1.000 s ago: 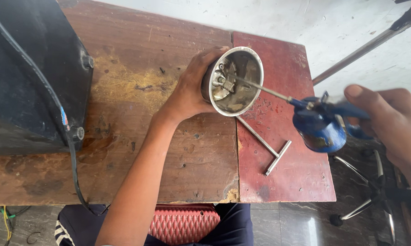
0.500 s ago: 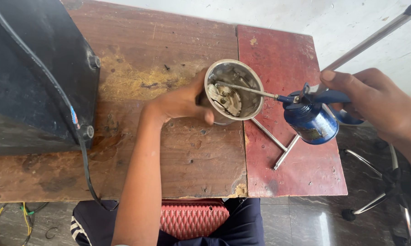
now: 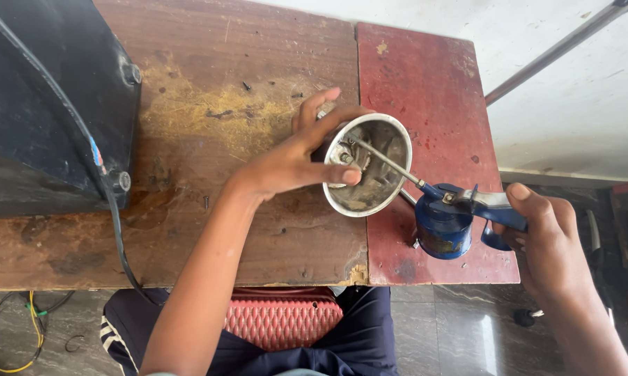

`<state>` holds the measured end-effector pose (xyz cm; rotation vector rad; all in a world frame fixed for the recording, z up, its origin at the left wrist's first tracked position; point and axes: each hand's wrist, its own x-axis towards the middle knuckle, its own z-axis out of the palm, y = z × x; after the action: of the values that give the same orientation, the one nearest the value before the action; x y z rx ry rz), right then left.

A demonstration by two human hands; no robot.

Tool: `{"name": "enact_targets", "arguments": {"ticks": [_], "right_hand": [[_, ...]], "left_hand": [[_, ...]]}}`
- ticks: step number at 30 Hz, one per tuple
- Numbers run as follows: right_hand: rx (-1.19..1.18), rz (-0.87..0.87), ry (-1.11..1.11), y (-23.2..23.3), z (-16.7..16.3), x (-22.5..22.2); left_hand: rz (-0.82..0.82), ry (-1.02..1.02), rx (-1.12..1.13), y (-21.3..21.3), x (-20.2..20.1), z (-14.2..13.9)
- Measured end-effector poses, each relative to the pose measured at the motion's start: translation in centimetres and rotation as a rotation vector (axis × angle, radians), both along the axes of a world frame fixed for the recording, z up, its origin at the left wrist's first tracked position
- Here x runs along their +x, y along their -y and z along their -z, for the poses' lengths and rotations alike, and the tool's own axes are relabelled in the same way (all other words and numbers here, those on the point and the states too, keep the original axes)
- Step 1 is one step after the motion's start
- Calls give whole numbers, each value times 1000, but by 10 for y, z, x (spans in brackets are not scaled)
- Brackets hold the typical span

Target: The person cleans a metal blender jar by repeatedly running it on the base, spraying the interior with a handheld sprayer, and rinsing it under a tap. The person also removes and reattaches the blade assembly during the process.

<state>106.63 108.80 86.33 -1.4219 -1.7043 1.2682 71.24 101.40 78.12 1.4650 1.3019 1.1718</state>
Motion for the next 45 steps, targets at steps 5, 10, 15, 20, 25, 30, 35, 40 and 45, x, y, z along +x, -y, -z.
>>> {"name": "enact_targets", "arguments": {"ticks": [5, 10, 15, 20, 25, 30, 35, 40, 45], "right_hand": [[27, -52, 46, 2, 7, 20], [99, -120, 108, 3, 8, 33], [114, -138, 176, 5, -8, 41], [186, -238, 373, -1, -32, 37], [174, -247, 404, -7, -45, 29], [146, -233, 494, -18, -51, 25], [197, -230, 606, -30, -58, 18], [232, -257, 622, -33, -72, 5], [252, -203, 800, -26, -83, -5]], "left_hand": [[43, 216, -48, 22, 11, 2], [-14, 75, 21, 30, 15, 4], [-76, -225, -80, 26, 15, 9], [-73, -142, -88, 33, 14, 13], [-77, -109, 50, 40, 14, 17], [-61, -6, 119, 42, 20, 24], [-58, 65, 162, 43, 18, 27], [-13, 191, 153, 40, 16, 23], [-18, 304, 90, 39, 18, 20]]}}
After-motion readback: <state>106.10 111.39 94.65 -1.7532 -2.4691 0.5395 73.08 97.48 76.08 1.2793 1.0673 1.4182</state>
